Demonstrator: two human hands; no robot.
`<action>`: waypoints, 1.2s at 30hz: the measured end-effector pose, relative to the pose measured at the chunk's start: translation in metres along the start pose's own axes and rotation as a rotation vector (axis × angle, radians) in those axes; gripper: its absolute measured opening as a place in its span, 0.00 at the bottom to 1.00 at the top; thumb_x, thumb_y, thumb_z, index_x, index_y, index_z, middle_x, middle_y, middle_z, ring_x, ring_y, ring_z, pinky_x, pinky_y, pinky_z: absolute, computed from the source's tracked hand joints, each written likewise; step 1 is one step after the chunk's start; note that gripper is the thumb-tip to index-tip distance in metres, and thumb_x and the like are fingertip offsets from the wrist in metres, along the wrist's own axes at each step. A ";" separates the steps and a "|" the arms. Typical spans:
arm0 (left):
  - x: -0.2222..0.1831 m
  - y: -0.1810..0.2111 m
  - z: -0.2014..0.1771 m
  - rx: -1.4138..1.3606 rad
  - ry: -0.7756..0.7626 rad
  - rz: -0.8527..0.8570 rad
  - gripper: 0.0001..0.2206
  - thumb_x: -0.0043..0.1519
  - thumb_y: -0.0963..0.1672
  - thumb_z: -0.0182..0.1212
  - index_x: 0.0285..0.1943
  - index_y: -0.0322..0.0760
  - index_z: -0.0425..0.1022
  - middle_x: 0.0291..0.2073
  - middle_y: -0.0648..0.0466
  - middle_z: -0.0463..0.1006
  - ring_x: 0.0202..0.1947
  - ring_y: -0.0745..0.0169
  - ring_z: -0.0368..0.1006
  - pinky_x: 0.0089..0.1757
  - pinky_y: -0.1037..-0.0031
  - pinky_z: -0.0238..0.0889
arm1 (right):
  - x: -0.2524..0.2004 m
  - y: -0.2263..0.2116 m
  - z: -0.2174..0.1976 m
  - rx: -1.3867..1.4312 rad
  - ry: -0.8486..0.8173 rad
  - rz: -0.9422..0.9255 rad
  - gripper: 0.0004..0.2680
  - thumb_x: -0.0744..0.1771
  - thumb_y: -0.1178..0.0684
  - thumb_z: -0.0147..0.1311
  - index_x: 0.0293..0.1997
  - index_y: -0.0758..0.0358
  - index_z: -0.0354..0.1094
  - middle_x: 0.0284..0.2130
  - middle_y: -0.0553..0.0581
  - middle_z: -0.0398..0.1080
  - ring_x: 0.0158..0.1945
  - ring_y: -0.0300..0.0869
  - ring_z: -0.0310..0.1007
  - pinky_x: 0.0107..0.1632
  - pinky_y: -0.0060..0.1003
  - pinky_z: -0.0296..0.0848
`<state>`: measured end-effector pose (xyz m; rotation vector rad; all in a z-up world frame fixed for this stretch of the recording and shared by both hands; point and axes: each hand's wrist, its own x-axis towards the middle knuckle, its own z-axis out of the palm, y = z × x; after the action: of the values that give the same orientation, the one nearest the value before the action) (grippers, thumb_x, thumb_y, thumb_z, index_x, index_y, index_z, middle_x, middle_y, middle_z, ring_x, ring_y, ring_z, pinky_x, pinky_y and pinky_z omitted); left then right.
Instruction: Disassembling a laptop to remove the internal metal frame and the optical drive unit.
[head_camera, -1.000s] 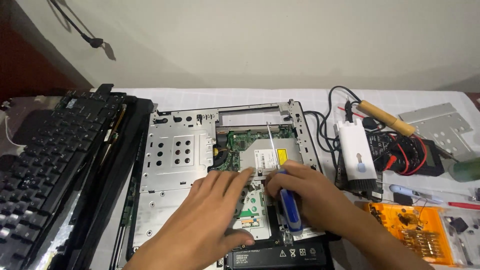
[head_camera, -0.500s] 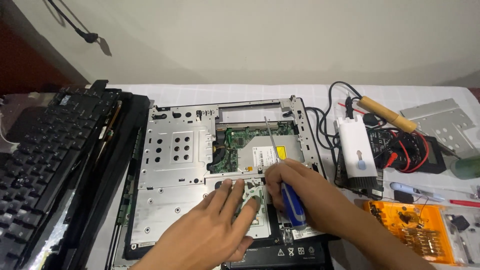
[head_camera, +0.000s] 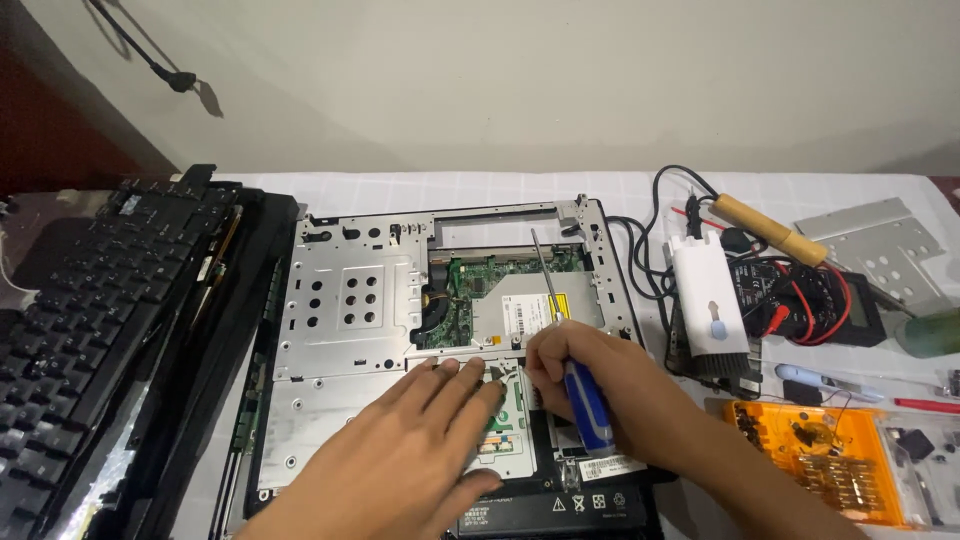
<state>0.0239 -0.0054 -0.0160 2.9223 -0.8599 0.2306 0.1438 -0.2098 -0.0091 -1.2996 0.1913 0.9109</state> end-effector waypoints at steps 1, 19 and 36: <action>0.000 0.003 0.004 -0.002 -0.001 0.000 0.33 0.62 0.57 0.63 0.66 0.30 0.65 0.60 0.34 0.70 0.54 0.37 0.69 0.55 0.52 0.61 | 0.000 0.002 -0.004 0.001 0.001 0.002 0.07 0.63 0.70 0.48 0.27 0.65 0.57 0.38 0.64 0.65 0.38 0.45 0.61 0.39 0.32 0.60; 0.006 -0.011 -0.014 -0.012 -0.104 0.087 0.34 0.56 0.38 0.66 0.73 0.29 0.58 0.59 0.22 0.70 0.53 0.27 0.73 0.46 0.51 0.75 | 0.003 0.008 -0.023 -0.978 -0.207 -0.880 0.12 0.61 0.68 0.55 0.34 0.54 0.56 0.35 0.48 0.72 0.36 0.36 0.70 0.41 0.31 0.69; 0.036 -0.017 -0.015 -1.302 0.209 -0.691 0.19 0.68 0.51 0.41 0.50 0.39 0.76 0.39 0.54 0.85 0.38 0.65 0.81 0.35 0.78 0.76 | -0.011 -0.009 -0.017 -0.319 -0.226 -0.759 0.10 0.66 0.64 0.58 0.37 0.57 0.57 0.31 0.60 0.76 0.35 0.46 0.83 0.40 0.31 0.84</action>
<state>0.0611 -0.0078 0.0045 1.7240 0.1210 -0.0770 0.1484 -0.2304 -0.0015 -1.3907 -0.6136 0.4282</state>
